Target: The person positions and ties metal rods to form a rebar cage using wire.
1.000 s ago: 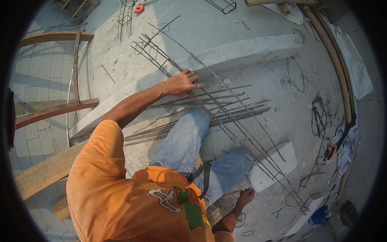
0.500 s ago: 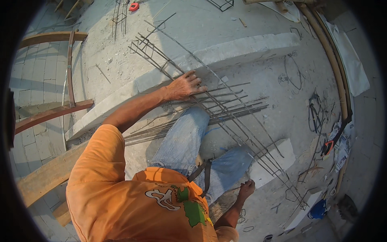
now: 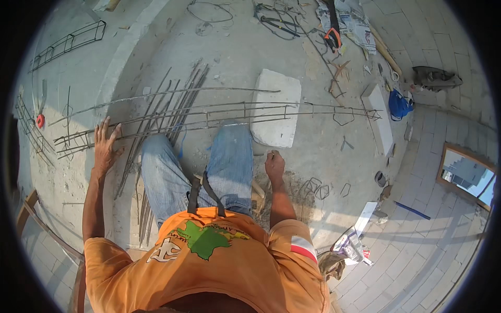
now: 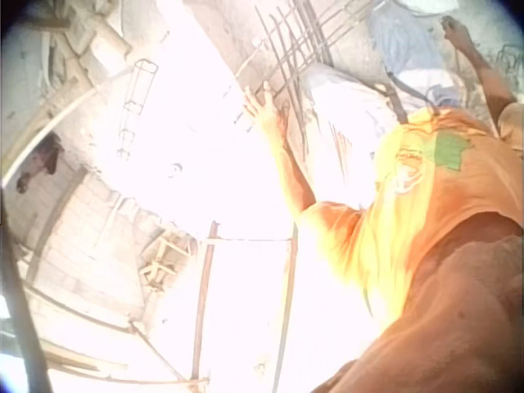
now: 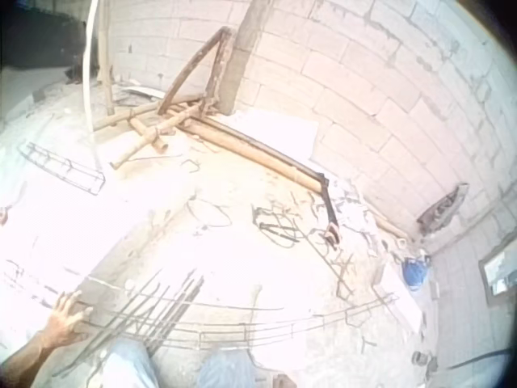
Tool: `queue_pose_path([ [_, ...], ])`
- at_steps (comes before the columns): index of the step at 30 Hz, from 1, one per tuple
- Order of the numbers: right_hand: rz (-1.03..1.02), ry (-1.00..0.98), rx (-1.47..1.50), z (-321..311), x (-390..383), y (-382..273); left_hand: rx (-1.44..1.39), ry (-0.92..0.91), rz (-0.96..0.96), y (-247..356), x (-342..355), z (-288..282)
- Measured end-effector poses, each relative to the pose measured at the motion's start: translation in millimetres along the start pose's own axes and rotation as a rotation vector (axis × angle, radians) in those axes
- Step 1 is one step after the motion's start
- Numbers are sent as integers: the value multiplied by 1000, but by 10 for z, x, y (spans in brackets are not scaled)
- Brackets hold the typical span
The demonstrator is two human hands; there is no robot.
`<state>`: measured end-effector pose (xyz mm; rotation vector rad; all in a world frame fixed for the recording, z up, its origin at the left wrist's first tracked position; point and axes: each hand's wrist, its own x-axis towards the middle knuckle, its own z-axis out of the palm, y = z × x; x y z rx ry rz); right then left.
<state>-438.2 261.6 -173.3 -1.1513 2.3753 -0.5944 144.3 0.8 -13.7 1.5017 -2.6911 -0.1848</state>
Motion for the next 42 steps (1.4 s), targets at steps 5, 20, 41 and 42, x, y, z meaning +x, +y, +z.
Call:
queue_pose_path([
  [5, 48, 94, -58, -89, -221, -30, -22, 36, 16, 213, -82, -205],
  [20, 139, 533, 177, -115, -1264, 1745, -244, -1, 418, 3577, 1713, 648],
  [41, 474, 80, 55, -141, -1467, 633, 75, -212, 438, 4124, 2367, 1265],
  [42, 479, 48, 51, -132, -1468, 628, 52, -199, 446, 4113, 2364, 1243],
])
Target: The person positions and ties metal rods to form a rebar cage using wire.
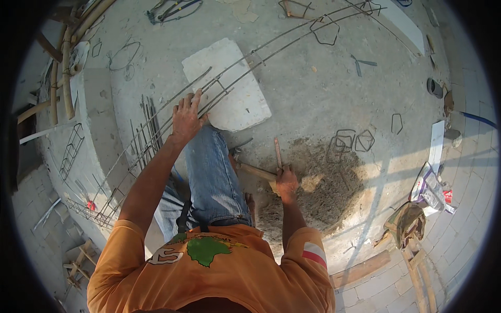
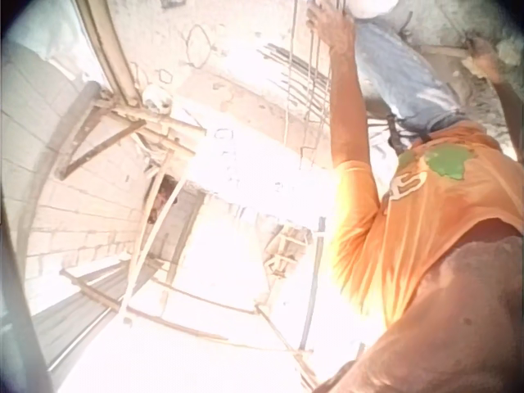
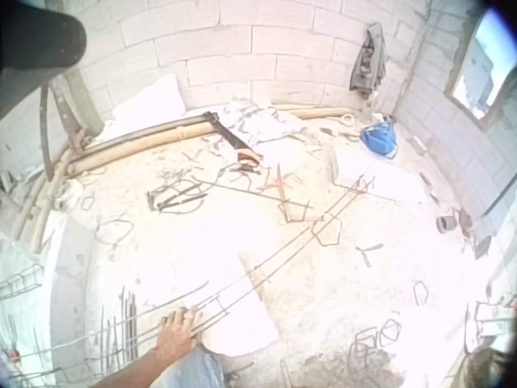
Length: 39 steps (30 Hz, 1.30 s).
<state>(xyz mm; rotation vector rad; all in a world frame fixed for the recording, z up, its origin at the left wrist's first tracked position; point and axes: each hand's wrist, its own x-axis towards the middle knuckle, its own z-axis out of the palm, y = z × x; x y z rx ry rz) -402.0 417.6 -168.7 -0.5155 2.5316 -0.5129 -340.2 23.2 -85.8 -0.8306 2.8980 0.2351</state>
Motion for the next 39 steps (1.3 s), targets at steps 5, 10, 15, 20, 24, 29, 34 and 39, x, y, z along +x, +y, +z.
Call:
queue_pose_path([
  [5, -51, 43, 71, 125, 21, 69, -69, 37, 1, -29, -6, -63],
  [10, -73, 130, 71, 232, 3, 381, -172, 18, -17, -1, 5, -90],
  [15, 115, 60, 245, -37, 240, -257, -171, 90, -21, -113, -60, -37],
  [20, -81, 180, 380, -272, 689, -763, -233, 83, -13, -62, 28, -9],
  [24, -82, 107, 528, -195, 1091, -1132, -276, 15, -39, -73, 68, -42],
  [29, -299, 95, 355, -288, 1412, -1824, -250, 2, -40, -130, 84, -30],
  [34, -494, 142, 335, -203, 1670, -1932, -111, -82, 9, -144, 128, 8],
  [39, -474, 59, 361, -176, 1772, -2002, -79, -149, -25, -155, 160, 37],
])
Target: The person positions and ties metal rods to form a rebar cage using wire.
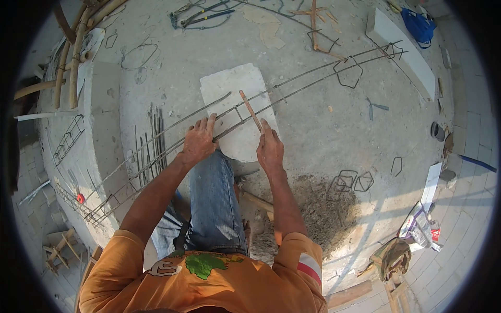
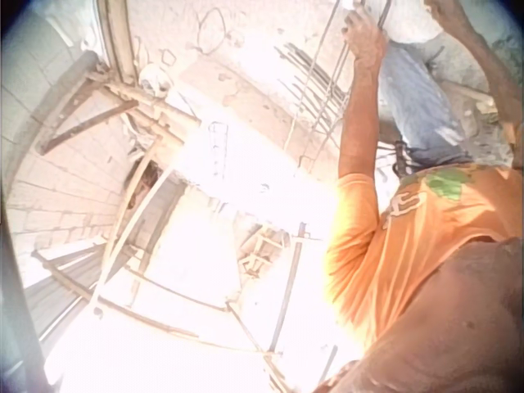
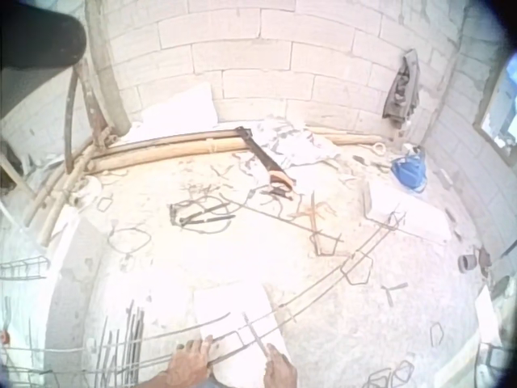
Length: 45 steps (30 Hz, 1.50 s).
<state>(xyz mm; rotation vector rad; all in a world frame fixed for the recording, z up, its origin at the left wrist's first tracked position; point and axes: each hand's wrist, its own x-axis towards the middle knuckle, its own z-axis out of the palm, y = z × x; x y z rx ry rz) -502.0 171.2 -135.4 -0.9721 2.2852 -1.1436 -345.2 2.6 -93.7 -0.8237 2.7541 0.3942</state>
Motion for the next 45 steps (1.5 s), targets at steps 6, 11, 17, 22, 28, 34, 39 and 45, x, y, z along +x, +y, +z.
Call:
queue_pose_path([
  [6, 42, 48, -17, 92, 54, -50, -22, -16, 0, -17, 29, 20],
  [11, 24, 5, -24, 129, 22, 28, -34, -25, -4, -16, 37, 37],
  [17, -32, -13, -2, 155, -22, 14, -43, -3, 4, -30, 38, 48],
  [22, -95, 40, -213, 193, -35, -27, -82, 12, 8, -30, 41, 57],
  [28, -195, 70, -264, 163, -35, 11, -90, 26, 19, -43, 37, 75],
  [34, -217, 69, -331, 182, -29, 24, -93, 12, 14, -38, 56, 77],
  [39, -229, 50, -365, 238, 1, 78, -99, 23, 34, -38, 47, 89],
  [45, -276, 113, -485, 334, -35, 98, -114, 38, 37, -67, 51, 106],
])
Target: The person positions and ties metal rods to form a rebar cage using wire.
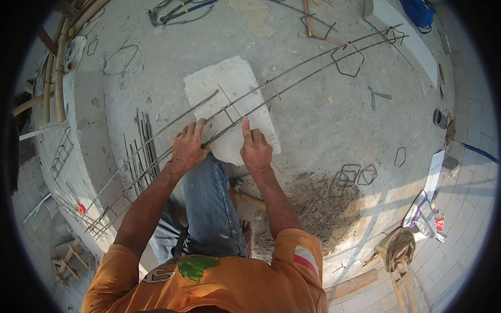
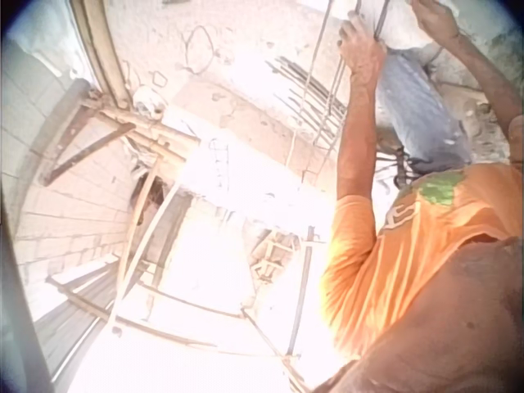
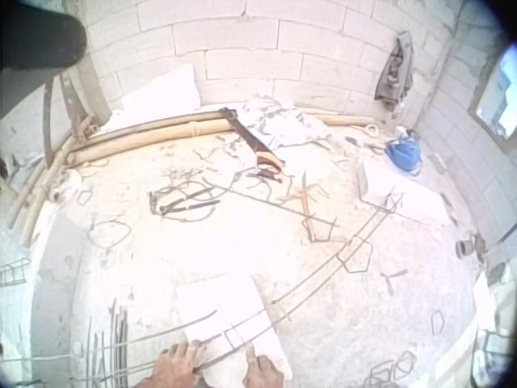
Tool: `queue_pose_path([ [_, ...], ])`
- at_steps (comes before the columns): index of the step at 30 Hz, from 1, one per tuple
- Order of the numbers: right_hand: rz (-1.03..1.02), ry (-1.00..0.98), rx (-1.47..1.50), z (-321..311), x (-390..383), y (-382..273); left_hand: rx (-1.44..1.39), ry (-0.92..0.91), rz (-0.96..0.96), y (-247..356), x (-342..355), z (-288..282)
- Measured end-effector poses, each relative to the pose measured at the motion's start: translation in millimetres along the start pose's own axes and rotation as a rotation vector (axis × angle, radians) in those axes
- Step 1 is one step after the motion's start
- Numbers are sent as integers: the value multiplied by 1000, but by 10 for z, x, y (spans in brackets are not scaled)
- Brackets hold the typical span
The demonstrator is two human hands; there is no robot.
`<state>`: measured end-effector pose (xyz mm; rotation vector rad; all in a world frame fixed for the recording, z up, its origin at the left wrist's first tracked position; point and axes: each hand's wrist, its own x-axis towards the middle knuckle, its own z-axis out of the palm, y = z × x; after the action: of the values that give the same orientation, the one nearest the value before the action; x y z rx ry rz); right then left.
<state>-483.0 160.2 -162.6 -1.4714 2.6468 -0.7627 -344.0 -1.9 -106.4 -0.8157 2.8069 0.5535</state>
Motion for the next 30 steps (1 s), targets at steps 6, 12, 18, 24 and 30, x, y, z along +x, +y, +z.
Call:
queue_pose_path([
  [6, 6, 15, -2, -15, -81, 13, -4, 2, 9, 6, -7, -13],
  [12, -3, 36, -30, -36, 29, 24, -79, -6, 3, 33, 68, -40],
  [18, -17, 18, -74, 10, -57, -1, -86, 35, 25, -1, 1, 8],
  [24, -23, -5, -96, 2, -140, -10, -94, 10, -11, -80, 16, -37],
  [30, -23, 5, -71, -35, 171, -62, -59, -31, -20, 23, 80, -76],
])
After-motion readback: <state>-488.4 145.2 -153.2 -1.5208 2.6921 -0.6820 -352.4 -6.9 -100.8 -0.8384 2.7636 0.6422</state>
